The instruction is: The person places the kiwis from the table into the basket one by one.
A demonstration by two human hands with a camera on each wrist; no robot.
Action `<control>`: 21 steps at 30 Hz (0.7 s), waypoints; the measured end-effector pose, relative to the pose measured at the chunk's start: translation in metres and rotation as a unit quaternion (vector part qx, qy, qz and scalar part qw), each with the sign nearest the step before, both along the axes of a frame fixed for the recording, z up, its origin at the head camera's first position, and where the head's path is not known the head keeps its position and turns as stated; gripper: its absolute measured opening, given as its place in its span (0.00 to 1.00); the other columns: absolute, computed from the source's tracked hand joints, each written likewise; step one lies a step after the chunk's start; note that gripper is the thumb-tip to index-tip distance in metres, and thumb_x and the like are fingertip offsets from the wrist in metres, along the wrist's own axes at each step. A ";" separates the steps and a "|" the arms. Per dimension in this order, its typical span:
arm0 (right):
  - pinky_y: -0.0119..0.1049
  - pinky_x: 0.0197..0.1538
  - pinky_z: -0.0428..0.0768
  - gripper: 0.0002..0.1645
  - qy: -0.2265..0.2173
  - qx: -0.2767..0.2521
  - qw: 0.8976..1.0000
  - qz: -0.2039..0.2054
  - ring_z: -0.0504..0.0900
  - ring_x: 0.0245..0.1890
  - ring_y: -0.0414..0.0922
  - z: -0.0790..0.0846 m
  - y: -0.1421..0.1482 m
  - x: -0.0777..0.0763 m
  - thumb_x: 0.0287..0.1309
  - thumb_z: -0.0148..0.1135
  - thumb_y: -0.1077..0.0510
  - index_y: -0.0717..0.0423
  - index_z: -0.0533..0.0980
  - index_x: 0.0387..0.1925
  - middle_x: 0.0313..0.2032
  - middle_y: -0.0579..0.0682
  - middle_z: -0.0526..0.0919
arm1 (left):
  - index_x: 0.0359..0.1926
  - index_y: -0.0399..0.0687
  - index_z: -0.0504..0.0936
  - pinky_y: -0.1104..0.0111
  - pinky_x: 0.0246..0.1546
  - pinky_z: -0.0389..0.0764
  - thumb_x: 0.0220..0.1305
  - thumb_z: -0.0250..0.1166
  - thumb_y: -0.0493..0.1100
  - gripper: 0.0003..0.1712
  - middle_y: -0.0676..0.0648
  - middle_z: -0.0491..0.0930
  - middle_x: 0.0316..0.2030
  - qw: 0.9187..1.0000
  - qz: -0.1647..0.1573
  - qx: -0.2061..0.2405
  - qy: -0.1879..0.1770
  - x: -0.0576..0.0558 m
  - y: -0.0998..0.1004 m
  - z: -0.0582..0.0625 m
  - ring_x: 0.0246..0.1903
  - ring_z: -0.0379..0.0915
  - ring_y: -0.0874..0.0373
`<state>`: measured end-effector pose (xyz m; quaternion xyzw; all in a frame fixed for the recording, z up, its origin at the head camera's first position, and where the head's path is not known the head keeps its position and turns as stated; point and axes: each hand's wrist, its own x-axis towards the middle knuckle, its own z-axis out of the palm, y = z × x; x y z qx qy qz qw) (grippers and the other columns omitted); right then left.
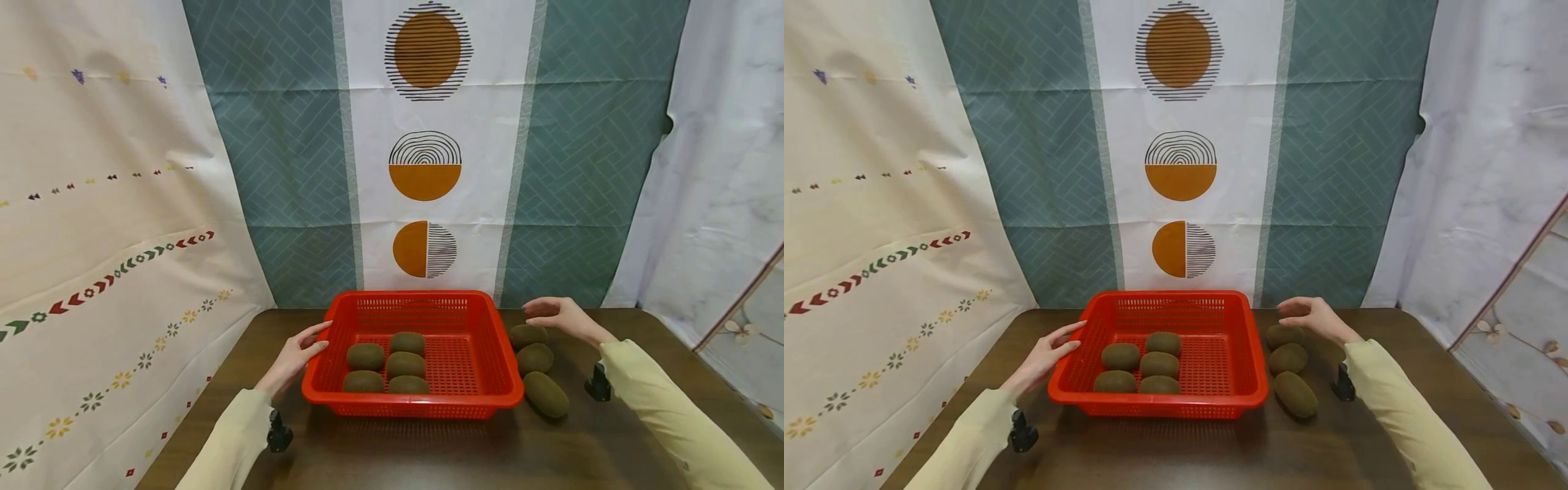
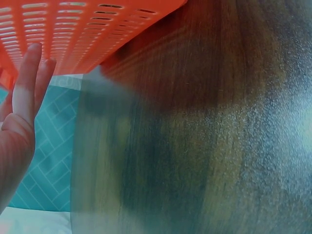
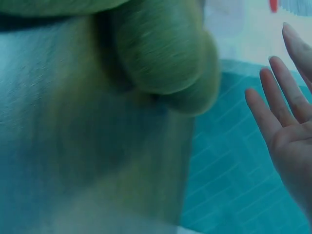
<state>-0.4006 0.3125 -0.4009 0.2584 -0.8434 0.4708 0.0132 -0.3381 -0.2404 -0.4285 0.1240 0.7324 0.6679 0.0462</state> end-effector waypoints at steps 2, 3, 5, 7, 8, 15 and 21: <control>0.31 0.43 0.75 0.27 0.003 0.011 1.000 -0.009 0.74 0.47 0.57 -0.007 0.004 0.000 0.51 0.65 0.59 0.70 0.71 0.51 0.47 0.64 0.75 | 0.64 0.47 0.62 0.52 0.39 0.75 0.61 0.60 0.43 0.31 0.34 0.68 0.53 1.000 0.001 -0.003 0.003 0.000 0.000 0.000 0.44 0.73 0.42; 0.30 0.44 0.74 0.28 0.005 0.017 1.000 -0.012 0.72 0.49 0.59 -0.011 0.006 0.000 0.51 0.65 0.58 0.71 0.70 0.52 0.48 0.65 0.74 | 0.64 0.48 0.62 0.52 0.39 0.75 0.61 0.60 0.44 0.31 0.34 0.68 0.53 1.000 0.001 -0.004 0.003 0.000 0.000 0.000 0.44 0.73 0.42; 0.30 0.45 0.73 0.29 0.009 0.027 0.999 -0.022 0.69 0.51 0.61 -0.017 0.010 -0.001 0.51 0.65 0.58 0.70 0.70 0.53 0.50 0.66 0.73 | 0.64 0.48 0.62 0.52 0.39 0.75 0.61 0.60 0.44 0.31 0.34 0.68 0.53 1.000 0.002 -0.003 0.002 0.001 0.000 0.000 0.44 0.73 0.42; 0.32 0.46 0.73 0.30 0.009 0.034 0.999 -0.030 0.68 0.52 0.62 -0.023 0.014 -0.001 0.51 0.65 0.58 0.70 0.69 0.53 0.51 0.67 0.72 | 0.64 0.48 0.62 0.52 0.39 0.75 0.61 0.60 0.44 0.31 0.34 0.68 0.54 1.000 0.002 -0.002 0.001 0.000 0.000 0.000 0.44 0.73 0.42; 0.34 0.46 0.73 0.30 0.008 0.036 0.999 -0.032 0.68 0.52 0.63 -0.026 0.016 -0.001 0.51 0.65 0.58 0.71 0.69 0.53 0.51 0.67 0.71 | 0.64 0.48 0.62 0.52 0.39 0.75 0.61 0.60 0.43 0.31 0.34 0.68 0.54 1.000 0.001 0.000 0.000 0.000 0.000 0.000 0.44 0.73 0.42; 0.35 0.43 0.74 0.31 0.001 0.038 0.998 -0.041 0.69 0.50 0.63 -0.040 0.022 -0.004 0.52 0.64 0.59 0.73 0.67 0.54 0.51 0.69 0.70 | 0.64 0.48 0.63 0.52 0.38 0.75 0.61 0.60 0.43 0.31 0.34 0.68 0.54 1.000 -0.002 0.002 0.002 0.000 0.001 0.001 0.44 0.73 0.42; 0.30 0.40 0.76 0.30 -0.029 0.005 0.999 -0.023 0.73 0.47 0.57 -0.050 0.023 -0.010 0.54 0.62 0.61 0.74 0.66 0.54 0.52 0.70 0.68 | 0.64 0.48 0.63 0.52 0.38 0.76 0.61 0.60 0.43 0.31 0.34 0.68 0.54 1.000 0.001 0.004 -0.005 0.000 0.001 0.000 0.44 0.74 0.42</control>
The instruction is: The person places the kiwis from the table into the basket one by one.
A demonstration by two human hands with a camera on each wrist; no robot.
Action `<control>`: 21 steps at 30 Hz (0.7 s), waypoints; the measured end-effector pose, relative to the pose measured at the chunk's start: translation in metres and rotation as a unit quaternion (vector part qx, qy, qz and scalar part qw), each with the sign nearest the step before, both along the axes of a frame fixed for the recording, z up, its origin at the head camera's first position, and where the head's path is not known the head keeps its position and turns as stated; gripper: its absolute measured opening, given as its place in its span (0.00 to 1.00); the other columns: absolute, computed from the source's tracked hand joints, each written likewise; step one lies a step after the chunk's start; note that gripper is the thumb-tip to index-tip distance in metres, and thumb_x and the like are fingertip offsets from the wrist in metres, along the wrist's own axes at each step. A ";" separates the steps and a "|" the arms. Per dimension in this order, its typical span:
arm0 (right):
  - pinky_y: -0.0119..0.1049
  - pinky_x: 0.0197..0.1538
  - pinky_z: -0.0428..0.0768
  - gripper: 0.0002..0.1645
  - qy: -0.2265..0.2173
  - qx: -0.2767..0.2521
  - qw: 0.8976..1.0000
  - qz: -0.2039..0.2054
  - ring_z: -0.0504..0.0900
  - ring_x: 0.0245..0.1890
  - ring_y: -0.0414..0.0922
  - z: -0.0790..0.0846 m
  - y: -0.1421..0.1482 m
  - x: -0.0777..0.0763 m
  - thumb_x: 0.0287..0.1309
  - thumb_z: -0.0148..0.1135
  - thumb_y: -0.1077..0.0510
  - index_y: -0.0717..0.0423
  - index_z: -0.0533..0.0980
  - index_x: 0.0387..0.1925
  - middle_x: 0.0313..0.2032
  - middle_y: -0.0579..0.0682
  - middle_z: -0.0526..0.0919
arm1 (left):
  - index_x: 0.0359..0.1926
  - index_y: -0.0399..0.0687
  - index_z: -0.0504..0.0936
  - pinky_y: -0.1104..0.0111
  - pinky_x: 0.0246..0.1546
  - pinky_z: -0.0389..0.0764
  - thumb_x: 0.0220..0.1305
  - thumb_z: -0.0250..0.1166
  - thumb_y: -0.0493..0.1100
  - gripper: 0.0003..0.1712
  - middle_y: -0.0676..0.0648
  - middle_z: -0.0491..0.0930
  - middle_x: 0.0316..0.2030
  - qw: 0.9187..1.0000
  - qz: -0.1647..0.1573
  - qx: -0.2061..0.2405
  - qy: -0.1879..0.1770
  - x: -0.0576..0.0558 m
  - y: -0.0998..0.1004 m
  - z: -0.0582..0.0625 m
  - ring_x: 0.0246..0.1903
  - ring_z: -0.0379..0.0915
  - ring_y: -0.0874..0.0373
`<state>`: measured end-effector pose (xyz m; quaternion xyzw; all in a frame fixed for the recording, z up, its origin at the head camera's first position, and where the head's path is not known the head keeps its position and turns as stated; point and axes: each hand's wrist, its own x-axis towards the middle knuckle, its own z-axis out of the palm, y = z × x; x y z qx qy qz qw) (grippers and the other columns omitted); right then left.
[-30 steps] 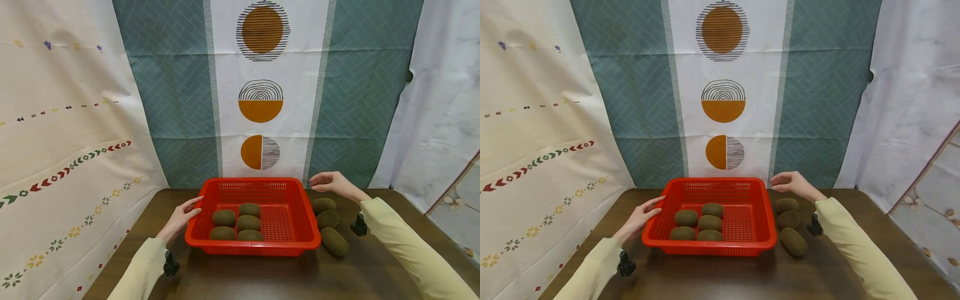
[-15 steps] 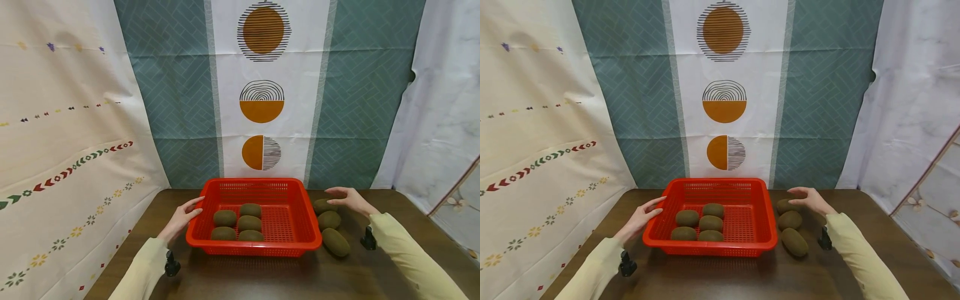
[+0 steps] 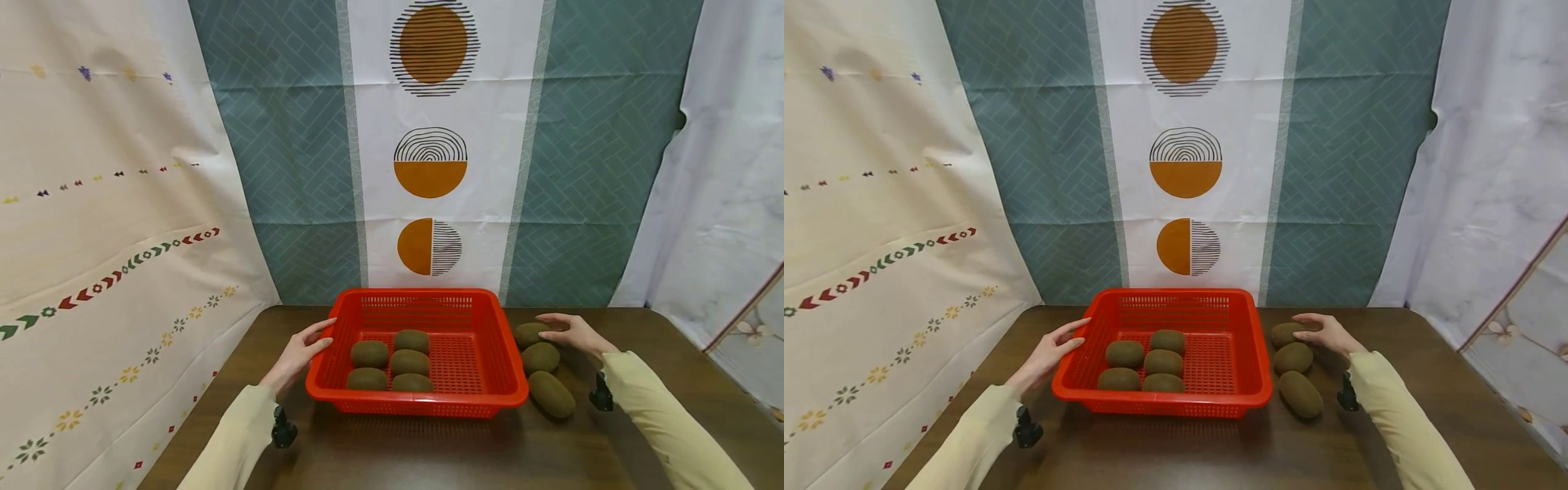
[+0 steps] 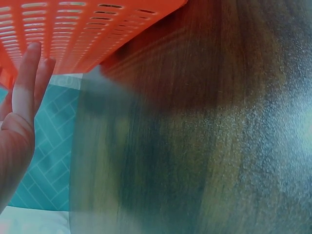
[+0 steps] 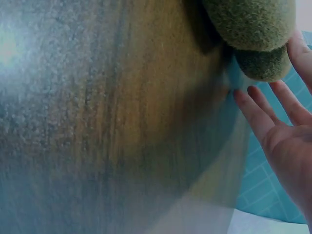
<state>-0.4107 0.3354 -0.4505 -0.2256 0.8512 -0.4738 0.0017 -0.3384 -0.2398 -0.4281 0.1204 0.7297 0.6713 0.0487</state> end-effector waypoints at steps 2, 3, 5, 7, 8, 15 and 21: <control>0.29 0.40 0.75 0.29 -0.002 0.003 1.000 0.005 0.71 0.48 0.59 -0.002 0.000 -0.002 0.54 0.62 0.61 0.74 0.66 0.54 0.52 0.71 0.68 | 0.64 0.48 0.63 0.52 0.38 0.76 0.61 0.60 0.43 0.31 0.34 0.68 0.53 1.000 0.001 0.002 0.001 0.000 0.000 0.000 0.44 0.74 0.42; 0.29 0.40 0.75 0.29 -0.002 0.002 1.000 0.009 0.71 0.49 0.59 -0.002 -0.001 -0.002 0.55 0.61 0.61 0.74 0.66 0.54 0.52 0.71 0.67 | 0.64 0.48 0.63 0.53 0.38 0.76 0.61 0.60 0.43 0.31 0.34 0.68 0.53 1.000 0.000 0.002 0.001 0.000 0.000 0.000 0.44 0.73 0.42; 0.30 0.40 0.76 0.28 0.001 0.007 1.000 0.021 0.71 0.48 0.57 -0.002 -0.002 -0.002 0.56 0.60 0.62 0.75 0.65 0.54 0.53 0.72 0.66 | 0.64 0.48 0.62 0.53 0.38 0.76 0.61 0.59 0.42 0.31 0.34 0.68 0.54 1.000 -0.002 0.003 0.001 0.000 0.000 0.000 0.44 0.73 0.42; 0.32 0.39 0.76 0.28 0.003 0.013 0.999 0.034 0.72 0.47 0.55 -0.002 -0.003 -0.003 0.56 0.59 0.63 0.76 0.65 0.55 0.53 0.73 0.65 | 0.64 0.48 0.62 0.52 0.38 0.76 0.62 0.59 0.41 0.30 0.33 0.68 0.54 1.000 -0.005 0.006 0.002 0.000 0.000 0.000 0.44 0.73 0.41; 0.32 0.39 0.77 0.28 0.001 0.013 0.999 0.039 0.73 0.45 0.52 -0.001 -0.003 -0.003 0.56 0.59 0.63 0.76 0.64 0.55 0.53 0.74 0.65 | 0.64 0.48 0.63 0.52 0.38 0.76 0.62 0.59 0.41 0.30 0.34 0.68 0.54 1.000 -0.004 0.006 0.002 0.000 0.000 0.001 0.44 0.73 0.41; 0.36 0.36 0.78 0.29 -0.027 0.016 0.999 0.018 0.76 0.37 0.47 -0.002 -0.004 -0.004 0.55 0.61 0.62 0.74 0.65 0.54 0.51 0.74 0.66 | 0.64 0.49 0.64 0.53 0.37 0.76 0.61 0.60 0.42 0.30 0.35 0.69 0.53 1.000 0.010 0.005 0.000 -0.002 0.001 0.000 0.43 0.74 0.42; 0.40 0.36 0.79 0.29 -0.044 -0.001 0.999 -0.016 0.76 0.37 0.51 -0.003 -0.009 -0.002 0.55 0.61 0.61 0.74 0.65 0.54 0.50 0.76 0.65 | 0.64 0.49 0.64 0.53 0.37 0.76 0.61 0.60 0.42 0.30 0.35 0.69 0.53 1.000 0.008 0.007 0.001 -0.001 0.000 -0.002 0.43 0.74 0.42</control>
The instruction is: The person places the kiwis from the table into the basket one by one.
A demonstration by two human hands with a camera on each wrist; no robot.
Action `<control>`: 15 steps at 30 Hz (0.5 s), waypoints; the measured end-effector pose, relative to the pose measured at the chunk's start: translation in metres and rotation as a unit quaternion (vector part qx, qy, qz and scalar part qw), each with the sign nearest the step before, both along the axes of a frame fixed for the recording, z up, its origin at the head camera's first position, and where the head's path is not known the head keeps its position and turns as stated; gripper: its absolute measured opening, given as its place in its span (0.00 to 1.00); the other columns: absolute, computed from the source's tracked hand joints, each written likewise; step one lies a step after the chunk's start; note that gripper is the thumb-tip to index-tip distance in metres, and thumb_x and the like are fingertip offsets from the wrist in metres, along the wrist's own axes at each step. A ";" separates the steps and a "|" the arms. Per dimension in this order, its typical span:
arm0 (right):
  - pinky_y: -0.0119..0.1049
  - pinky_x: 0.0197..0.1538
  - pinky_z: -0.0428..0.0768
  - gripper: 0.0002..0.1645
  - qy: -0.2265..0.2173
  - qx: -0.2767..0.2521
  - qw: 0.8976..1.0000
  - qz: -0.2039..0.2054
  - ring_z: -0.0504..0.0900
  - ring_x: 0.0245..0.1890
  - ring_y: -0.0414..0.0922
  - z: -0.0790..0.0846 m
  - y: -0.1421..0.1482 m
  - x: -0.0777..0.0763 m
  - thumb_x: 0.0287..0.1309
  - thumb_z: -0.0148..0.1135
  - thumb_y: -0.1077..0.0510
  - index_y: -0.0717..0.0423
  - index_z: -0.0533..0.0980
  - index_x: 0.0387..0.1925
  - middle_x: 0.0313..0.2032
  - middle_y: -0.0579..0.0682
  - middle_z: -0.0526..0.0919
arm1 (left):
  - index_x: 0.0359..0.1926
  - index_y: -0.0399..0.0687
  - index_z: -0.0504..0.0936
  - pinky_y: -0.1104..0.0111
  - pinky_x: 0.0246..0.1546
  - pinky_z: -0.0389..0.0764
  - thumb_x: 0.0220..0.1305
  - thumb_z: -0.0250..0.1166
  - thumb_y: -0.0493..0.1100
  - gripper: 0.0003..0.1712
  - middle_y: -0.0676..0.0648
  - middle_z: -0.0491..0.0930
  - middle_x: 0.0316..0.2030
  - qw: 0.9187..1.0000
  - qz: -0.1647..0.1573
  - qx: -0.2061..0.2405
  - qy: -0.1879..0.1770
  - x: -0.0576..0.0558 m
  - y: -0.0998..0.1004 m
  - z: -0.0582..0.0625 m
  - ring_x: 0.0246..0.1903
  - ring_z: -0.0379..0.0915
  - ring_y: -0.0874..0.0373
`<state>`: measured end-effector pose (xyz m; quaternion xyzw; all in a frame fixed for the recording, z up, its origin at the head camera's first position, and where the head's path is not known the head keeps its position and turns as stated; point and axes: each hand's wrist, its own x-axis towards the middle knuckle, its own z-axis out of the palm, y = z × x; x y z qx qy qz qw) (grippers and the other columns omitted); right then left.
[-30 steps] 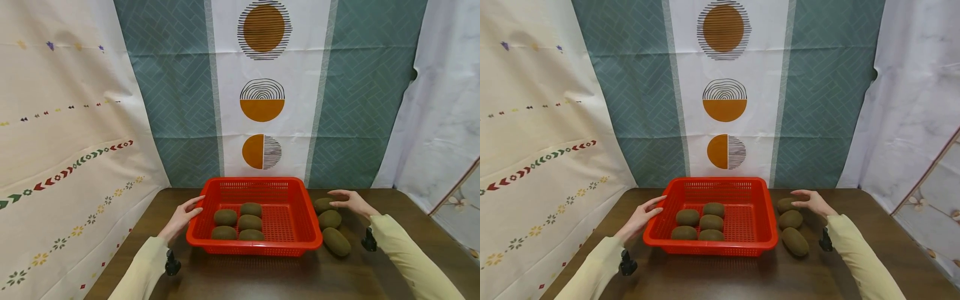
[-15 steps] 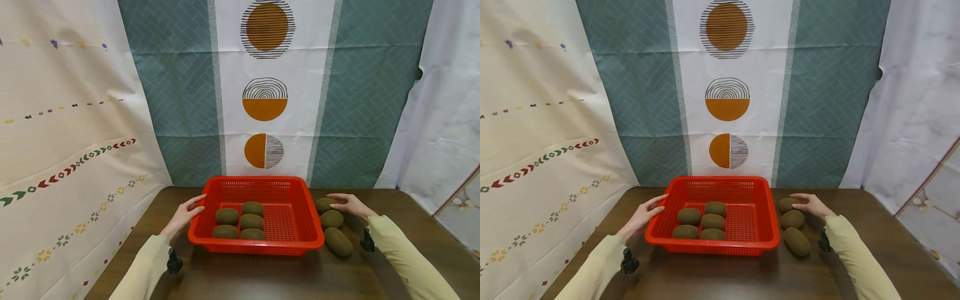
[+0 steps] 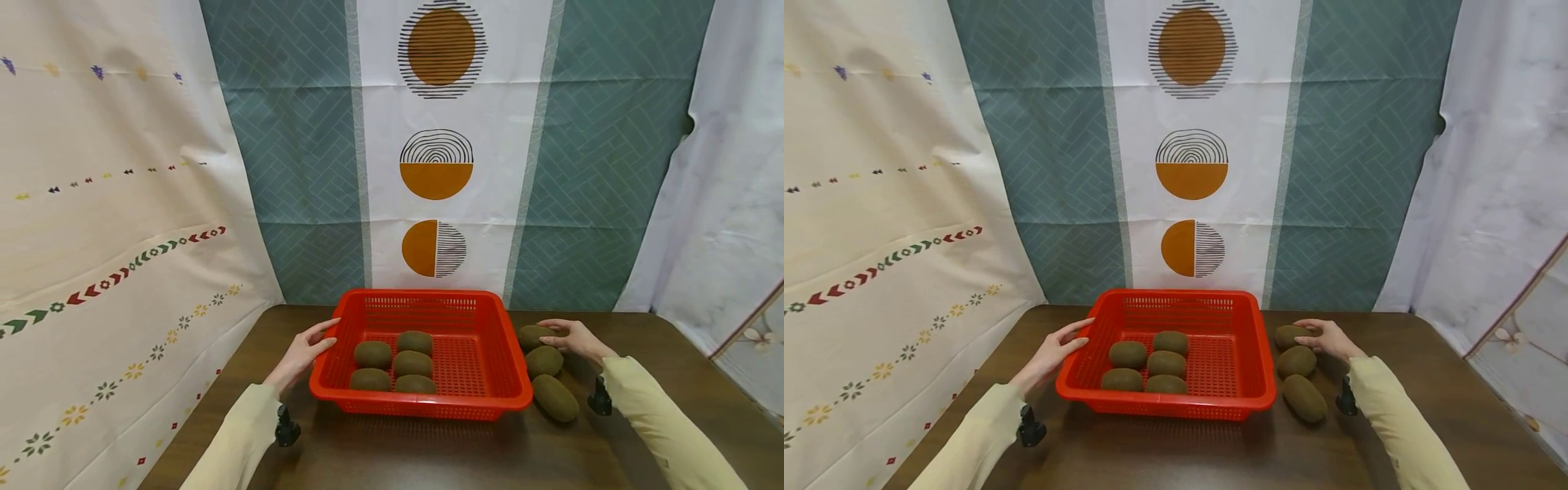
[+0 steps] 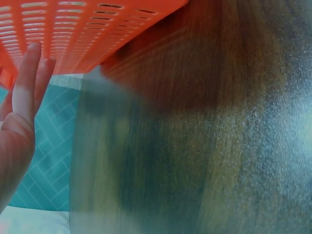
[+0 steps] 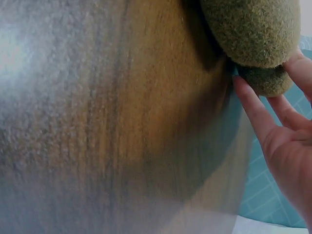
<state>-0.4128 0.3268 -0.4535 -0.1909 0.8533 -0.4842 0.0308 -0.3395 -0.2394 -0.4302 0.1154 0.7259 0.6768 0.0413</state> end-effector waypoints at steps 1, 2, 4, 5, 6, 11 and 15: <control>0.41 0.36 0.79 0.29 0.001 -0.003 1.000 -0.006 0.76 0.38 0.51 0.000 0.000 0.001 0.56 0.61 0.61 0.75 0.65 0.54 0.50 0.76 0.64 | 0.64 0.49 0.64 0.53 0.37 0.76 0.61 0.60 0.42 0.30 0.35 0.69 0.53 1.000 -0.001 0.000 0.001 0.000 0.000 0.000 0.43 0.74 0.42; 0.42 0.37 0.79 0.29 0.000 -0.008 1.000 -0.014 0.77 0.38 0.52 0.001 0.000 0.001 0.56 0.61 0.61 0.74 0.65 0.54 0.50 0.76 0.64 | 0.64 0.49 0.64 0.53 0.37 0.76 0.61 0.60 0.42 0.30 0.35 0.69 0.53 1.000 -0.001 0.001 0.001 0.000 0.001 -0.001 0.43 0.74 0.42; 0.43 0.37 0.79 0.29 0.003 -0.013 1.000 -0.028 0.77 0.39 0.53 0.003 0.000 0.003 0.57 0.60 0.60 0.74 0.64 0.55 0.51 0.76 0.63 | 0.64 0.48 0.64 0.53 0.37 0.76 0.61 0.60 0.42 0.30 0.34 0.69 0.53 1.000 -0.001 0.000 0.002 -0.001 0.001 -0.001 0.43 0.74 0.42; 0.43 0.38 0.79 0.30 0.006 -0.013 0.999 -0.033 0.77 0.40 0.53 0.004 -0.001 0.004 0.57 0.60 0.59 0.74 0.64 0.55 0.52 0.76 0.63 | 0.64 0.48 0.64 0.53 0.38 0.76 0.61 0.60 0.42 0.30 0.34 0.69 0.53 1.000 -0.002 -0.001 0.003 -0.001 0.001 -0.002 0.43 0.74 0.42; 0.43 0.38 0.79 0.30 0.007 -0.017 0.999 -0.041 0.78 0.40 0.54 0.005 -0.001 0.005 0.57 0.60 0.58 0.73 0.64 0.56 0.52 0.76 0.63 | 0.64 0.48 0.64 0.53 0.38 0.76 0.61 0.60 0.42 0.30 0.34 0.69 0.53 1.000 -0.002 -0.003 0.003 -0.001 0.000 -0.002 0.43 0.74 0.42; 0.43 0.38 0.79 0.31 0.018 -0.035 0.998 -0.057 0.79 0.38 0.55 0.012 -0.005 0.010 0.56 0.61 0.57 0.72 0.64 0.56 0.51 0.74 0.65 | 0.63 0.49 0.64 0.52 0.38 0.76 0.61 0.60 0.43 0.30 0.34 0.69 0.53 1.000 0.002 -0.010 0.005 -0.001 -0.001 -0.003 0.43 0.74 0.42; 0.42 0.36 0.79 0.31 0.032 -0.035 0.997 -0.063 0.79 0.37 0.56 0.016 -0.009 0.018 0.56 0.62 0.58 0.73 0.65 0.55 0.50 0.75 0.66 | 0.63 0.48 0.64 0.52 0.38 0.76 0.61 0.60 0.42 0.30 0.35 0.69 0.52 1.000 0.005 -0.009 0.006 -0.001 0.000 -0.003 0.43 0.74 0.43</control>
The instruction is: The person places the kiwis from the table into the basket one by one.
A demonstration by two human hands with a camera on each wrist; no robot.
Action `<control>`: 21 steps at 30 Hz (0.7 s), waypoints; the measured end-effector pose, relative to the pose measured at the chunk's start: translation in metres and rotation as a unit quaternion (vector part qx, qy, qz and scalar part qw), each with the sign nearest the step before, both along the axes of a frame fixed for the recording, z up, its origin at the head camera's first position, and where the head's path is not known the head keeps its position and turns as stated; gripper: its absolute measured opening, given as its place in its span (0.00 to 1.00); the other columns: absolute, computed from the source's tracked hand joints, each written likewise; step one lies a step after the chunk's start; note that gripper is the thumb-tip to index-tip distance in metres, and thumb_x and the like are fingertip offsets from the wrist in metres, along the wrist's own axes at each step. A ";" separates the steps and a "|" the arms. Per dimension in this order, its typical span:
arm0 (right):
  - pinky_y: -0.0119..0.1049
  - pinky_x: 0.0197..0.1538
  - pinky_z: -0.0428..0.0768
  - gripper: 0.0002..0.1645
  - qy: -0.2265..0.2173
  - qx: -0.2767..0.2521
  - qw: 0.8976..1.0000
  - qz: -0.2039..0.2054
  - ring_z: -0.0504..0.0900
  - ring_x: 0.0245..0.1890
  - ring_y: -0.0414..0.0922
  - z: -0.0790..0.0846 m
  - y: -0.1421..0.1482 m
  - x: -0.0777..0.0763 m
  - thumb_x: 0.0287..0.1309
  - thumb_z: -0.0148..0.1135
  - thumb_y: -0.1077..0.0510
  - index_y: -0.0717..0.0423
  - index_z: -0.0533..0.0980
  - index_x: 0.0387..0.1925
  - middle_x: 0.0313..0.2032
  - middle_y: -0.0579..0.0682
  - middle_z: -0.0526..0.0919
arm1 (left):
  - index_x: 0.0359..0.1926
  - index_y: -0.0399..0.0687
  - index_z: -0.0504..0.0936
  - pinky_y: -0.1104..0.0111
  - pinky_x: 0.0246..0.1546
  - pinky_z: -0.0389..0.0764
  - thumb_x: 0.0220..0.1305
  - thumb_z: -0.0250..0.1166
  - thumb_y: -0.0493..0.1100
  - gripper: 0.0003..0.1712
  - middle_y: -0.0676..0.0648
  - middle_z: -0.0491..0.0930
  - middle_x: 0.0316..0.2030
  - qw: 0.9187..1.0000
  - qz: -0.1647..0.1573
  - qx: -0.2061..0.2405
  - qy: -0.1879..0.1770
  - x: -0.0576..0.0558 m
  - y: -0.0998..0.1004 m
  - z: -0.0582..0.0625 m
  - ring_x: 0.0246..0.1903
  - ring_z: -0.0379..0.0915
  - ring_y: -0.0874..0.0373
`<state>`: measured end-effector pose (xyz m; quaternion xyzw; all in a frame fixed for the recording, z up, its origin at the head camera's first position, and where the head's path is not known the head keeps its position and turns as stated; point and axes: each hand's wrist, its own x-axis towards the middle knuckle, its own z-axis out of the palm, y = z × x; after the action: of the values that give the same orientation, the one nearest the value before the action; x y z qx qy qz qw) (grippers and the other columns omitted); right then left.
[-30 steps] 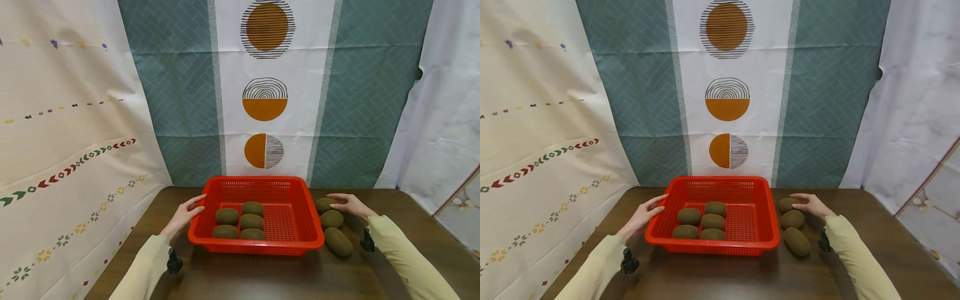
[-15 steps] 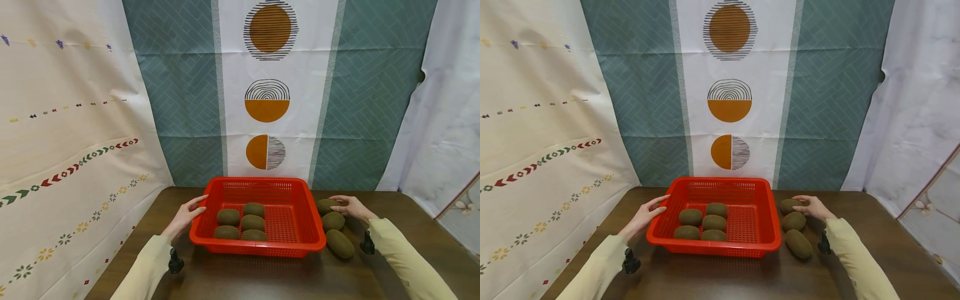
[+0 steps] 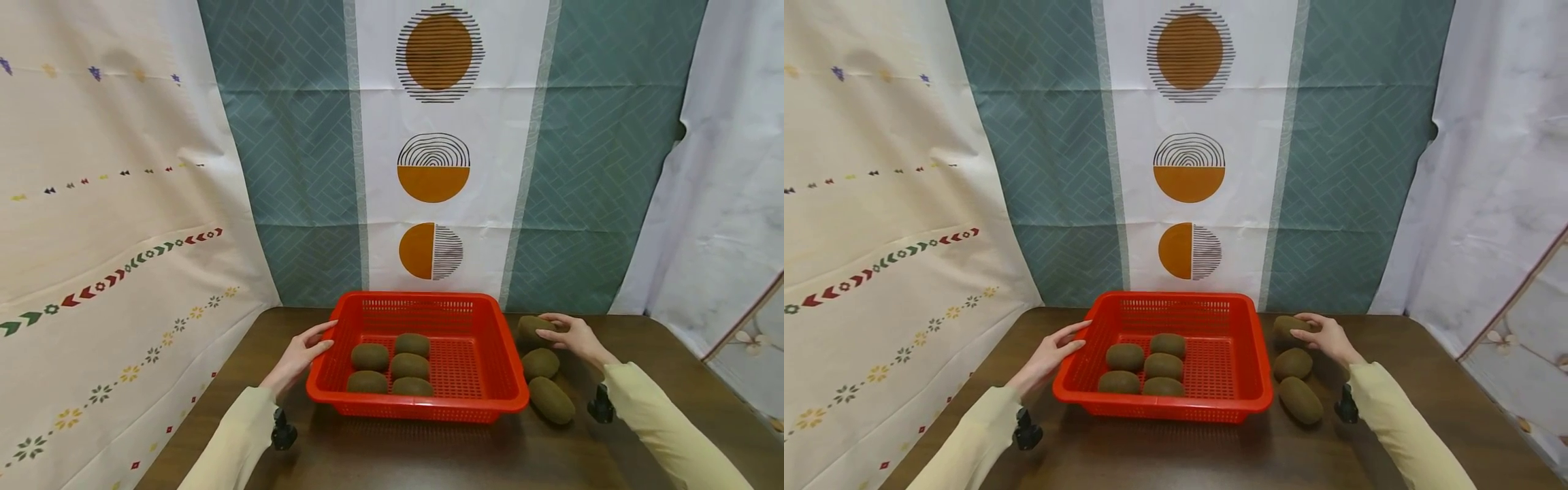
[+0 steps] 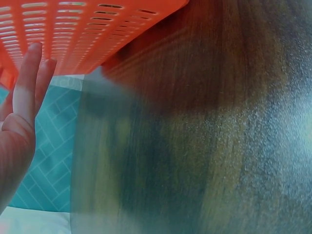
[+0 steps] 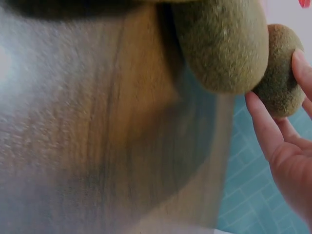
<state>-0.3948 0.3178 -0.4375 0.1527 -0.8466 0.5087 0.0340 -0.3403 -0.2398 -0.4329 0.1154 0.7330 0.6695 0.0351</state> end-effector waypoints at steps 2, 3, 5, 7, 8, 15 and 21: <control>0.41 0.36 0.79 0.31 0.002 0.001 1.000 -0.004 0.78 0.37 0.58 0.001 -0.002 0.003 0.55 0.62 0.58 0.73 0.65 0.55 0.50 0.75 0.66 | 0.63 0.48 0.64 0.52 0.38 0.76 0.61 0.60 0.41 0.29 0.35 0.70 0.52 1.000 0.000 0.002 -0.002 0.000 0.000 0.000 0.42 0.75 0.43; 0.40 0.36 0.79 0.31 0.002 0.001 1.000 -0.007 0.78 0.37 0.58 0.001 -0.003 0.005 0.55 0.62 0.57 0.72 0.66 0.55 0.50 0.74 0.66 | 0.63 0.48 0.64 0.52 0.38 0.76 0.61 0.60 0.41 0.29 0.35 0.70 0.52 1.000 0.001 0.002 -0.003 0.001 0.001 0.000 0.42 0.75 0.43; 0.39 0.35 0.79 0.31 0.004 0.000 1.000 -0.011 0.78 0.38 0.59 0.003 -0.004 0.008 0.55 0.63 0.57 0.72 0.66 0.55 0.50 0.74 0.67 | 0.63 0.47 0.64 0.52 0.37 0.76 0.61 0.59 0.41 0.29 0.35 0.70 0.51 1.000 -0.001 0.001 -0.002 0.001 0.001 0.000 0.42 0.75 0.43; 0.40 0.35 0.79 0.31 0.007 -0.003 1.000 -0.011 0.78 0.38 0.60 0.006 -0.005 0.010 0.55 0.63 0.57 0.72 0.66 0.55 0.50 0.74 0.66 | 0.63 0.47 0.64 0.52 0.37 0.76 0.61 0.59 0.41 0.29 0.35 0.71 0.51 1.000 -0.002 0.001 -0.003 0.001 0.001 0.000 0.42 0.75 0.43; 0.40 0.36 0.79 0.31 0.009 -0.005 1.000 -0.013 0.78 0.38 0.60 0.007 -0.005 0.012 0.54 0.63 0.57 0.71 0.66 0.55 0.51 0.74 0.67 | 0.63 0.47 0.64 0.52 0.37 0.76 0.61 0.59 0.41 0.29 0.35 0.70 0.51 1.000 -0.003 0.000 -0.001 0.002 0.001 0.000 0.42 0.75 0.43; 0.39 0.37 0.79 0.32 0.029 -0.010 0.999 -0.009 0.79 0.39 0.52 0.031 -0.016 0.018 0.55 0.62 0.54 0.68 0.66 0.56 0.53 0.71 0.67 | 0.64 0.46 0.64 0.51 0.38 0.75 0.61 0.59 0.41 0.29 0.34 0.69 0.52 1.000 -0.014 0.002 0.009 -0.001 -0.001 0.000 0.43 0.74 0.42; 0.41 0.39 0.78 0.31 0.029 -0.028 0.999 0.015 0.77 0.41 0.53 0.054 -0.036 0.024 0.55 0.62 0.55 0.67 0.66 0.57 0.52 0.69 0.68 | 0.64 0.47 0.63 0.51 0.38 0.75 0.61 0.60 0.42 0.30 0.34 0.69 0.52 1.000 -0.013 0.003 0.003 -0.001 -0.002 0.000 0.43 0.74 0.42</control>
<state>-0.3712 0.2814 -0.3836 0.1787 -0.8282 0.5283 0.0550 -0.3413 -0.2415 -0.4330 0.1270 0.7298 0.6705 0.0411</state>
